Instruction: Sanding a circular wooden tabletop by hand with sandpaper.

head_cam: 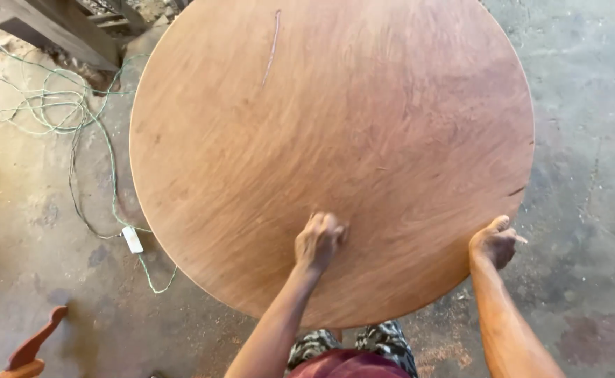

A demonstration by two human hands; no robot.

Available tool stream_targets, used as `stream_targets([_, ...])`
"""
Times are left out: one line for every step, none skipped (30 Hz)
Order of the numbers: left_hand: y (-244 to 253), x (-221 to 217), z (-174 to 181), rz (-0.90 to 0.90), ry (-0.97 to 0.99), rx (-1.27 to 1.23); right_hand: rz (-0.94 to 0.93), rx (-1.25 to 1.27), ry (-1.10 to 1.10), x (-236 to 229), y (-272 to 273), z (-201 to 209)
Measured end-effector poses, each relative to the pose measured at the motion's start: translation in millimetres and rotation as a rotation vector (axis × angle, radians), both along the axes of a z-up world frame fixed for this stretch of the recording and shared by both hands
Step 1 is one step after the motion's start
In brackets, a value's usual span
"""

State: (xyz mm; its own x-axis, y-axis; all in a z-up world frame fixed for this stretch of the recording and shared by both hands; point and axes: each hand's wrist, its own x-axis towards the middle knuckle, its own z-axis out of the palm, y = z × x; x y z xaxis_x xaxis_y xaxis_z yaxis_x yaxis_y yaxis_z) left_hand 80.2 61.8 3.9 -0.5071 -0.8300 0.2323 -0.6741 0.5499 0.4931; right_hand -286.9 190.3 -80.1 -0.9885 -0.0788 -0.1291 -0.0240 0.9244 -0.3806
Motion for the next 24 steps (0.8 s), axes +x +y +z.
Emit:
stream_targets([10, 14, -5, -0.007, 0.0, 0.007, -0.007, 0.007, 0.0, -2, 4, -2])
stream_targets([20, 29, -11, -0.027, -0.024, 0.055, -0.016, 0.001, 0.02, -3, 9, -4])
stream_targets([24, 44, -14, -0.034, -0.046, 0.088, -0.013, -0.018, 0.043, -5, 2, -5])
stream_targets([11, 31, -4, -0.029, -0.043, 0.082, -0.008, -0.025, 0.046, -6, 1, -2])
stream_targets([1, 21, 6, 0.036, -0.044, 0.137, -0.01, -0.016, 0.041, -3, 0, -2])
stream_targets([-10, 11, 17, 0.101, -0.044, 0.191, -0.012, -0.007, 0.036, 0, 0, -1])
stream_targets([-25, -8, 4, 0.107, -0.042, 0.186, -0.006, -0.013, 0.038, -3, 0, -5])
stream_targets([-40, -27, -8, 0.102, -0.027, 0.131, 0.015, -0.009, 0.05, -6, 0, -8])
stream_targets([-55, -47, -21, 0.092, -0.014, 0.078, 0.033, -0.003, 0.062, -9, 3, -12])
stream_targets([-55, -47, -21, 0.094, -0.012, 0.075, 0.034, -0.006, 0.064, -11, 3, -18])
stream_targets([-50, -46, -21, 0.098, -0.032, 0.112, 0.031, 0.007, 0.065, -14, 6, -24])
stream_targets([-44, -47, -20, 0.102, -0.051, 0.148, 0.028, 0.021, 0.066, -17, 9, -28])
stream_targets([-34, -25, -10, 0.11, -0.052, 0.137, 0.035, 0.009, 0.065, -19, 7, -33])
stream_targets([-23, -4, 1, 0.096, -0.012, 0.142, 0.037, 0.007, 0.1, -21, 5, -38])
stream_targets([-5, 16, 12, 0.078, 0.025, 0.159, 0.037, 0.018, 0.132, -23, 13, -42])
stream_targets([8, 31, 15, 0.084, 0.02, 0.159, 0.042, 0.018, 0.127, -24, 13, -38])
stream_targets([12, 47, 17, 0.158, -0.026, 0.189, 0.035, 0.012, 0.143, -21, 7, -39])
stream_targets([17, 65, 19, 0.233, -0.072, 0.217, 0.027, 0.006, 0.159, -18, 1, -39])
stream_targets([15, 57, 18, 0.231, -0.081, 0.224, 0.025, 0.014, 0.151, -12, 3, -29])
stream_targets([14, 52, 15, 0.262, -0.056, 0.225, -0.006, 0.012, 0.054, -5, 6, -19])
stream_targets([5, 42, 12, 0.291, -0.017, 0.213, -0.04, -0.005, -0.03, -4, -1, -6])
stream_targets([-14, 19, 1, 0.286, -0.012, 0.207, -0.044, -0.012, -0.026, -4, 1, -11])
stream_targets([-30, -5, -11, 0.268, -0.007, 0.196, -0.018, -0.061, -0.005, -7, 7, -16])
stream_targets([-46, -27, -23, 0.25, -0.003, 0.186, 0.008, -0.109, 0.015, -8, 12, -20])
